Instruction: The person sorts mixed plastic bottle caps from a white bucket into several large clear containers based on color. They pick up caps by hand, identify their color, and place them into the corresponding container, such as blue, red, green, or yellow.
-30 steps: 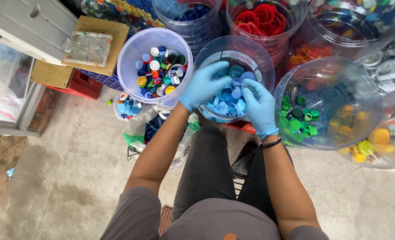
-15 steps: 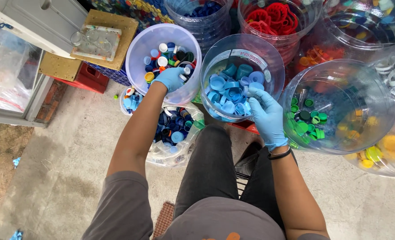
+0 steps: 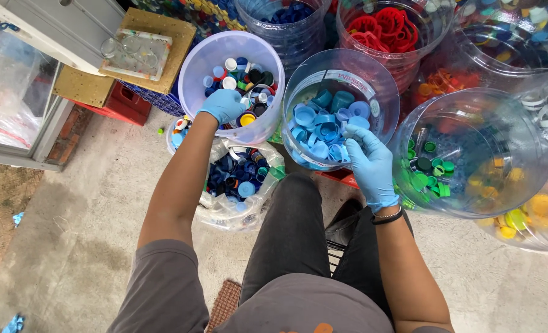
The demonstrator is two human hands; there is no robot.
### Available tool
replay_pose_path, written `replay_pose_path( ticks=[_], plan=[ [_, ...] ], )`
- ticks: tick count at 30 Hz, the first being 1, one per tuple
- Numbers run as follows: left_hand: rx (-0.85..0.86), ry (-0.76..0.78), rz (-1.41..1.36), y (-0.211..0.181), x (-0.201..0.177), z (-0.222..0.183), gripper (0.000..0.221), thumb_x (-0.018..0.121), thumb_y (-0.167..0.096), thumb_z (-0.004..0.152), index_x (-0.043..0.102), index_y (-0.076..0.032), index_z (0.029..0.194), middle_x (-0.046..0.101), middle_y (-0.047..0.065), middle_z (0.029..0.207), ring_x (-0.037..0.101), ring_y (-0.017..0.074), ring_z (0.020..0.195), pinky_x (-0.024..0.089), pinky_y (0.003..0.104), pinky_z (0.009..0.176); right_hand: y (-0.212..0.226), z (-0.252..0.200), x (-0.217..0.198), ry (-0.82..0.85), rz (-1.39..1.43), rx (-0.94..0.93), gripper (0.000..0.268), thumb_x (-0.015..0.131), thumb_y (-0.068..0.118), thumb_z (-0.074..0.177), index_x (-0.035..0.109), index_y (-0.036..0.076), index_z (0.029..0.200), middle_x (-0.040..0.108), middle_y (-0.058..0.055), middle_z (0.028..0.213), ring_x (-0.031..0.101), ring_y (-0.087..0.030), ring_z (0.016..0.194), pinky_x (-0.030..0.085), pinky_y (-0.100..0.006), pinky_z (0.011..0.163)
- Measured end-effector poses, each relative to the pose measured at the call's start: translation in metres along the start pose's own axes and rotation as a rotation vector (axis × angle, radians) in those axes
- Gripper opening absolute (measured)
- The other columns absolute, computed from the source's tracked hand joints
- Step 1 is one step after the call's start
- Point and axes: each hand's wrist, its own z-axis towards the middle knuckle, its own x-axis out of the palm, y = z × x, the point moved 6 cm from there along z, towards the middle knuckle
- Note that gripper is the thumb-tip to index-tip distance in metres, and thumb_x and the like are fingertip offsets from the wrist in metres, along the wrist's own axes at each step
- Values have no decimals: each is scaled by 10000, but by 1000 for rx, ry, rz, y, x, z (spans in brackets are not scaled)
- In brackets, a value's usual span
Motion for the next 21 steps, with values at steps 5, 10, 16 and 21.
replay_pose_path(
  ticks=[5,10,16,21],
  plan=[
    [-16,-50,39,-39,-46,-53,459,631,-428,932,709,-131,1272,725,185,1222,667,395,1194,535,505,1022,-3,-3,4,7,-10,1,308,611,-6,1014,702,66,1299,716,-107,1110,652,-157,1007,546,-374,977],
    [-8,-28,85,-49,-27,-27,400,609,-364,953,682,-140,1276,729,169,1192,676,368,1186,540,489,1016,-3,-6,6,9,-10,15,323,598,-12,1019,697,62,1318,713,-124,1123,661,-178,1009,550,-394,978],
    [43,-4,168,-17,21,44,367,679,-346,909,699,-152,1221,736,144,1087,717,346,1089,581,480,926,-1,-6,2,4,-27,7,322,608,-4,1010,699,68,1311,713,-111,1116,652,-157,996,551,-377,968],
    [116,-74,-40,-23,-11,25,321,744,-392,860,763,-130,1044,755,174,1062,710,362,1076,574,464,952,5,-8,5,-4,-37,-2,322,633,11,1000,707,67,1308,709,-109,1094,623,-157,960,553,-368,933]
  ],
)
